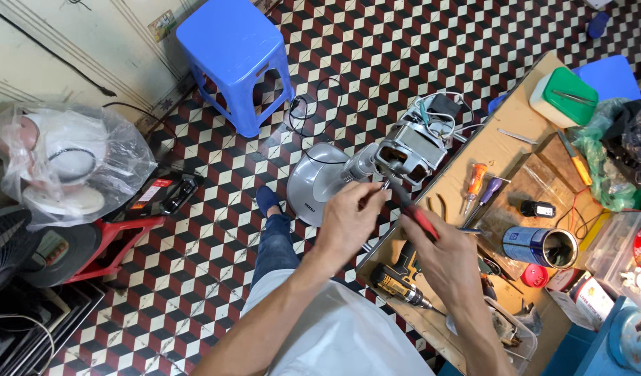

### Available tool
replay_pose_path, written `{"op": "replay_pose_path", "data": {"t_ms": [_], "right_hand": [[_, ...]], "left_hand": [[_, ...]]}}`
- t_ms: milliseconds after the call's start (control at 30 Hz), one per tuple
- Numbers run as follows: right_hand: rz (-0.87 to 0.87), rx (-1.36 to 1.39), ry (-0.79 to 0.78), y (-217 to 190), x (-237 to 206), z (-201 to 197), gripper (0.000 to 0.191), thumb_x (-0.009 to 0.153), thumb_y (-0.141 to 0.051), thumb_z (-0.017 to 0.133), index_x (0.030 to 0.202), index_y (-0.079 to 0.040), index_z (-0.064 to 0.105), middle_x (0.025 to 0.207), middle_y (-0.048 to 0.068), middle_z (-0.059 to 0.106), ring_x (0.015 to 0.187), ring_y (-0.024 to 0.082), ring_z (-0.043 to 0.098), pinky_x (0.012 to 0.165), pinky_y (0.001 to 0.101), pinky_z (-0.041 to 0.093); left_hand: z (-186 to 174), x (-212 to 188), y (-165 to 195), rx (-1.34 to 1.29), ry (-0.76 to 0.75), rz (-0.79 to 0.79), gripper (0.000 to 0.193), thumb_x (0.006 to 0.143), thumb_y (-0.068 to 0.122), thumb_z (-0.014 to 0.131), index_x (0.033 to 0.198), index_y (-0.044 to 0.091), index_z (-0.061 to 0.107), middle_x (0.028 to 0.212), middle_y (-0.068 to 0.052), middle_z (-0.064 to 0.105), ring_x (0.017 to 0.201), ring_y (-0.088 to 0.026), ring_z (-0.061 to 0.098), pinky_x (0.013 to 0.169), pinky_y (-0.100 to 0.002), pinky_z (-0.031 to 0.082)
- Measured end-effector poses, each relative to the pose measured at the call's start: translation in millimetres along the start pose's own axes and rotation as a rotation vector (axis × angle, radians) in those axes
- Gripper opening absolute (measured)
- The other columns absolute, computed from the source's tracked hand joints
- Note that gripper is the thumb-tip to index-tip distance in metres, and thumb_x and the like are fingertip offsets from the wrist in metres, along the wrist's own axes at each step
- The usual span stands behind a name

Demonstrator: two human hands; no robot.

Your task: The person disassembles a fan motor, uses a screwdriver and pliers to adjust internal components, and reassembles the motor housing. The person also handles a fan blade and a multimeter on the workbench.

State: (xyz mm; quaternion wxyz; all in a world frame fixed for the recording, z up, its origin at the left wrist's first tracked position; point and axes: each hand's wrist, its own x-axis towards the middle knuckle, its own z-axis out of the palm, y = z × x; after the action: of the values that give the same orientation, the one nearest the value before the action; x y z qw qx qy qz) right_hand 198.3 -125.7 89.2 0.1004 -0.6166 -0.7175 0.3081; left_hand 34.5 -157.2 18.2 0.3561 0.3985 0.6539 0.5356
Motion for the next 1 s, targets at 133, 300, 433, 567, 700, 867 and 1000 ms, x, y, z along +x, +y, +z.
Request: {"op": "replay_pose_path", "data": {"t_ms": [133, 300, 433, 567, 700, 867, 1000], "right_hand": [[0.288, 0.348, -0.038, 29.1, -19.8, 9.2, 0.029, 0.093, -0.034, 0.07, 0.103, -0.009, 0.082, 0.068, -0.001, 0.064, 0.057, 0.012, 0.044, 0.051, 0.0295, 0.032], [0.238, 0.407, -0.207, 55.8, -19.7, 32.1, 0.031, 0.096, -0.035, 0.066, 0.1, -0.008, 0.082, 0.07, 0.0, 0.066, 0.063, 0.01, 0.05, 0.056, 0.0259, 0.04], [0.154, 0.458, -0.303, 59.9, -10.9, 25.3, 0.03, 0.094, -0.034, 0.065, 0.097, -0.008, 0.079, 0.076, -0.004, 0.072, 0.069, 0.007, 0.058, 0.062, 0.0235, 0.047], [0.218, 0.207, -0.364, 52.6, 1.1, 3.4, 0.029, 0.094, -0.034, 0.065, 0.094, -0.008, 0.079, 0.073, 0.001, 0.072, 0.066, 0.012, 0.059, 0.063, 0.028, 0.046], [0.142, 0.133, -0.447, 45.0, 7.2, -9.7, 0.034, 0.098, -0.033, 0.064, 0.089, -0.003, 0.078, 0.072, 0.005, 0.068, 0.067, 0.014, 0.058, 0.062, 0.0297, 0.046], [0.251, 0.333, -0.524, 43.6, 18.1, -11.3, 0.03, 0.094, -0.03, 0.064, 0.093, -0.004, 0.078, 0.078, 0.004, 0.075, 0.071, 0.013, 0.074, 0.062, 0.0284, 0.053], [0.255, 0.376, -0.54, 46.3, 22.1, -14.5, 0.031, 0.094, -0.03, 0.064, 0.091, -0.002, 0.077, 0.078, 0.007, 0.075, 0.07, 0.015, 0.075, 0.063, 0.0296, 0.057]], "left_hand": [[-12.2, 10.9, -15.2, -0.307, -0.27, -0.199, 0.036, 0.099, 0.023, 0.064, 0.126, 0.0, 0.07, 0.097, -0.003, 0.074, 0.086, -0.011, 0.067, 0.08, -0.026, 0.056], [-21.8, 13.6, -19.2, -0.401, -0.394, -0.342, 0.042, 0.102, 0.027, 0.059, 0.133, -0.001, 0.067, 0.097, -0.001, 0.072, 0.086, -0.008, 0.063, 0.082, -0.025, 0.055], [-24.4, 13.0, -18.8, -0.347, -0.403, -0.331, 0.044, 0.102, 0.03, 0.058, 0.133, 0.001, 0.067, 0.097, -0.002, 0.072, 0.086, -0.008, 0.063, 0.083, -0.024, 0.056], [-23.3, 10.3, -22.4, -0.355, -0.383, -0.314, 0.043, 0.102, 0.029, 0.06, 0.133, 0.0, 0.068, 0.097, -0.002, 0.072, 0.086, -0.008, 0.062, 0.082, -0.025, 0.055], [-24.0, 9.4, -25.1, -0.323, -0.374, -0.216, 0.041, 0.103, 0.027, 0.059, 0.132, -0.001, 0.068, 0.098, -0.003, 0.073, 0.086, -0.008, 0.063, 0.081, -0.025, 0.055], [-23.6, 10.5, -19.1, -0.248, -0.337, -0.14, 0.038, 0.103, 0.025, 0.059, 0.129, 0.0, 0.069, 0.097, -0.004, 0.073, 0.084, -0.009, 0.065, 0.078, -0.024, 0.055], [-27.3, 7.9, -7.3, -0.167, -0.321, -0.101, 0.036, 0.102, 0.024, 0.06, 0.13, 0.004, 0.069, 0.095, -0.004, 0.073, 0.081, -0.008, 0.065, 0.072, -0.025, 0.054]]}}
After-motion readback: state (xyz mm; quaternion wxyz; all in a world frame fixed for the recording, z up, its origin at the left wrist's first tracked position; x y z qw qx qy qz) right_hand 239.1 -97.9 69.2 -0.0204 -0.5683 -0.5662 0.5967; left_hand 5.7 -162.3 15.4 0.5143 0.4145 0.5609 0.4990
